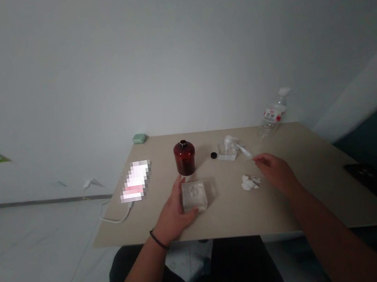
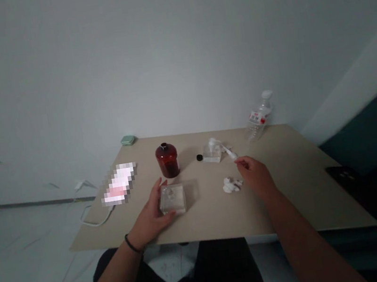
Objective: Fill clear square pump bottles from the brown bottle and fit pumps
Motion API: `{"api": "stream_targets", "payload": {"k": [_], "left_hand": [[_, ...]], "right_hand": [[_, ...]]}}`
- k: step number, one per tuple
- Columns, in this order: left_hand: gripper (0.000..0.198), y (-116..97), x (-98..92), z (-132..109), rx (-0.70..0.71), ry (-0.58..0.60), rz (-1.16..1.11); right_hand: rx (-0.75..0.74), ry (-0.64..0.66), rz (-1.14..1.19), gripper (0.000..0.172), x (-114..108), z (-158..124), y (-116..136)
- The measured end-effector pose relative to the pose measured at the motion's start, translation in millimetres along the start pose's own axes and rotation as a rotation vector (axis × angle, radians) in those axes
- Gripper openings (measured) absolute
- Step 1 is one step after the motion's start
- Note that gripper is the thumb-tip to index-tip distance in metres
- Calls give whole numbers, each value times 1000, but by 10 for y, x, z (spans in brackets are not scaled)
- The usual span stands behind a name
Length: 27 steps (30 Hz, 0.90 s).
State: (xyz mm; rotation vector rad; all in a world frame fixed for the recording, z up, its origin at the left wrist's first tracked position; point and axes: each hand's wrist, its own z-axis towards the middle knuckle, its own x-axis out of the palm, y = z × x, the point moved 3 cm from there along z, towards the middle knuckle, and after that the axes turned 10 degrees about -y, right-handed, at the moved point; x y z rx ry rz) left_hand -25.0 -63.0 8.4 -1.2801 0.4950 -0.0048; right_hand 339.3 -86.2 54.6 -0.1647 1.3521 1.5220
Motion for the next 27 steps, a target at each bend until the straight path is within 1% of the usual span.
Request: {"api": "stream_targets", "payload": {"k": [3, 5, 6, 7, 8, 10, 13, 15, 17, 20, 22, 23, 25, 27], "left_hand": [[99, 21, 11, -3, 2, 8, -48], [99, 25, 13, -2, 15, 7, -77], [100, 24, 13, -1, 25, 4, -85], [100, 23, 12, 0, 32, 0, -89], [101, 23, 11, 1, 36, -2, -89], [102, 26, 9, 3, 33, -8, -84], [101, 39, 6, 5, 30, -35, -76], [101, 52, 6, 6, 26, -48, -72], [100, 67, 10, 5, 15, -46, -75], [100, 82, 15, 3, 2, -40, -83], [99, 86, 18, 3, -5, -43, -83], [99, 85, 19, 3, -8, -41, -80], [98, 78, 21, 3, -11, -31, -72], [98, 64, 20, 4, -9, -23, -58]], "right_hand": [[-3, 20, 5, 33, 51, -36, 69], [-24, 61, -6, 33, 101, -68, 226], [-62, 96, -40, 32, 142, -85, 344], [-128, 146, -108, 32, 197, -102, 485], [-236, 207, -214, 32, 268, -118, 643], [-514, 269, -505, 36, 428, -137, 964], [-666, 312, -593, 34, 648, -95, 1317], [-712, 338, -593, 32, 751, -55, 1457], [-733, 357, -607, 31, 790, -34, 1522], [-681, 365, -645, 27, 702, -34, 1477], [-603, 347, -684, 26, 556, -18, 1347], [-546, 317, -702, 28, 465, 13, 1252], [-385, 208, -705, 34, 270, 130, 1015], [-136, 58, -615, 33, 97, 296, 731]]}}
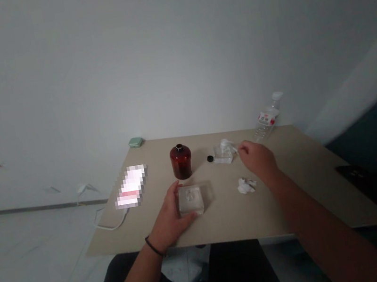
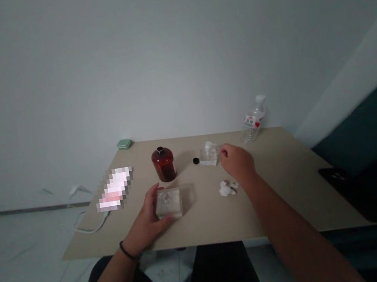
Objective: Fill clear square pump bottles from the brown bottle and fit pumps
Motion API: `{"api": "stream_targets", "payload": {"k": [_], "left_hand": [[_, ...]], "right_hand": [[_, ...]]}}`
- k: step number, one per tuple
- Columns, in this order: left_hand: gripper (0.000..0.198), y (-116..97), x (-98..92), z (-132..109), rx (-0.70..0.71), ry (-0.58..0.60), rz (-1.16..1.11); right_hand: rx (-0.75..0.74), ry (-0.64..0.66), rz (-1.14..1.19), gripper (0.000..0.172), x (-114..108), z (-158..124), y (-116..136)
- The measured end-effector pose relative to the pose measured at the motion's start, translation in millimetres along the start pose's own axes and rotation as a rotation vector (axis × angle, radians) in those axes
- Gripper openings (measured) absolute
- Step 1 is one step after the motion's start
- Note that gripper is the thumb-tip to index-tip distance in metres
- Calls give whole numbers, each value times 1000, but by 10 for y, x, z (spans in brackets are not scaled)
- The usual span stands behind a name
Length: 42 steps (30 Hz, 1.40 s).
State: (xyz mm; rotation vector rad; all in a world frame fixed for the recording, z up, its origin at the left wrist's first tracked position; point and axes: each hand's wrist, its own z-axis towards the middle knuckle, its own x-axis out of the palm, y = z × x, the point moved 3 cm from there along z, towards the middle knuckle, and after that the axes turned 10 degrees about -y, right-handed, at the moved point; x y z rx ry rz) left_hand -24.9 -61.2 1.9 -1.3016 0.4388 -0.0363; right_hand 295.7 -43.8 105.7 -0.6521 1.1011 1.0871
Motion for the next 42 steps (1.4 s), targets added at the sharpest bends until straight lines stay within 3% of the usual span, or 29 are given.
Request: {"api": "stream_targets", "payload": {"k": [2, 5, 12, 17, 20, 24, 27, 29, 31, 34, 38, 42], "left_hand": [[97, -12, -6, 0, 4, -5, 16], [95, -17, -12, 0, 5, -17, 26], [93, -40, -13, -1, 11, -9, 31], [90, -67, -23, -3, 0, -5, 69], [91, -70, -22, -6, -12, -3, 65], [90, -62, -17, -6, -21, -3, 47], [91, -56, -14, -1, 2, -1, 39], [93, -54, -17, 5, 14, -4, 42], [96, -55, -20, 13, 17, -1, 32], [97, -68, -32, 24, 25, -14, 27], [96, -79, -33, 28, 37, -32, 31], [97, -75, -24, 31, 39, -23, -10]], "right_hand": [[132, 17, 68, 29, 94, 110, -267], [134, 72, 109, 26, 257, 193, -462], [65, 96, 193, 29, 421, 71, -521], [160, 96, 192, 43, 563, 117, -570], [202, 100, 207, 38, 621, 130, -541], [269, 46, 226, 29, 493, 110, -550], [335, -43, 299, 35, 206, 62, -597], [400, -119, 497, 38, -43, 5, -577], [289, -52, 689, 38, -282, -60, -412], [-35, 199, 782, 32, -592, -197, 54], [-416, 256, 629, 21, -882, -343, 713], [-589, 304, 473, 20, -952, -372, 1121]]}}
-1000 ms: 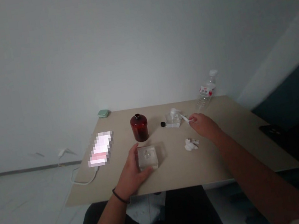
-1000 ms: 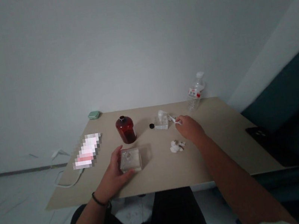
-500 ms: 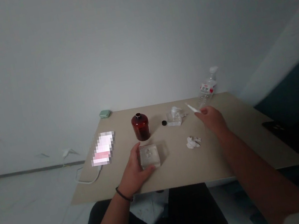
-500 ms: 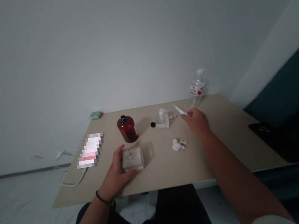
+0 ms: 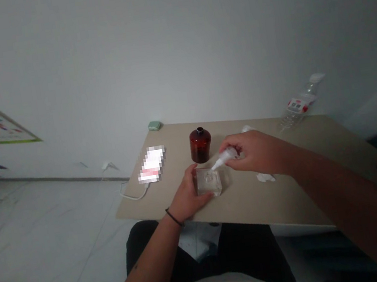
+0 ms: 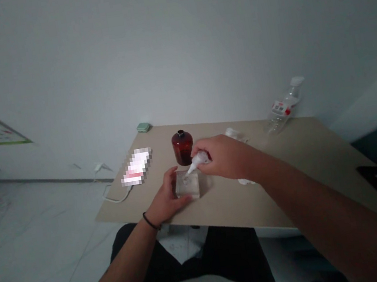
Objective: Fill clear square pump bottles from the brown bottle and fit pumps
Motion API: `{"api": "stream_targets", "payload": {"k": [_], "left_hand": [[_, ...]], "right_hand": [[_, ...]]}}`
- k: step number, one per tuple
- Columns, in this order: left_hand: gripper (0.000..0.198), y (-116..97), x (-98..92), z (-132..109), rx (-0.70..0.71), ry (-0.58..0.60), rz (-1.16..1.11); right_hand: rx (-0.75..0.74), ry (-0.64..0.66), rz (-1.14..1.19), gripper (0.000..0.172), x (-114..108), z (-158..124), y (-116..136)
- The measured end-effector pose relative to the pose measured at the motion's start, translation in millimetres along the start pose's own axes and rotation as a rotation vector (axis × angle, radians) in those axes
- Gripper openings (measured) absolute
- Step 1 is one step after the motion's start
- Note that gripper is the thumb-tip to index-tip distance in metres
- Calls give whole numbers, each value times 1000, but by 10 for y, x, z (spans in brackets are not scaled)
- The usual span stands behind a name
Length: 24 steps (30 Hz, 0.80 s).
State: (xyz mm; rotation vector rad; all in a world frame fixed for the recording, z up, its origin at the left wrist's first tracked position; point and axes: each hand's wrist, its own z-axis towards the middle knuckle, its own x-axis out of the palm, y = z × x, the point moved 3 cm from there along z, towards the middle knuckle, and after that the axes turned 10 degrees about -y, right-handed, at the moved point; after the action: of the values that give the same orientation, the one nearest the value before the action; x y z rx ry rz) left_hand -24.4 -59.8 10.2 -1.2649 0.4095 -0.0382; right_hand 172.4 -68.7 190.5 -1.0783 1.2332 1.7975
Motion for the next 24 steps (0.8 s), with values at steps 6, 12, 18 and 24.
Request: {"api": "stream_targets", "payload": {"k": [6, 12, 18, 24], "left_hand": [[98, -27, -12, 5, 8, -5, -26], [96, -59, -21, 21, 51, -6, -23], [96, -74, -21, 24, 64, 2, -15], [98, -55, -17, 17, 70, -11, -10]], "right_hand": [[-128, 164, -157, 22, 205, 124, 213], [-189, 230, -239, 20, 470, 131, 300], [-148, 311, -308, 18, 618, 148, 324], [-3, 184, -280, 34, 674, 142, 158]]}}
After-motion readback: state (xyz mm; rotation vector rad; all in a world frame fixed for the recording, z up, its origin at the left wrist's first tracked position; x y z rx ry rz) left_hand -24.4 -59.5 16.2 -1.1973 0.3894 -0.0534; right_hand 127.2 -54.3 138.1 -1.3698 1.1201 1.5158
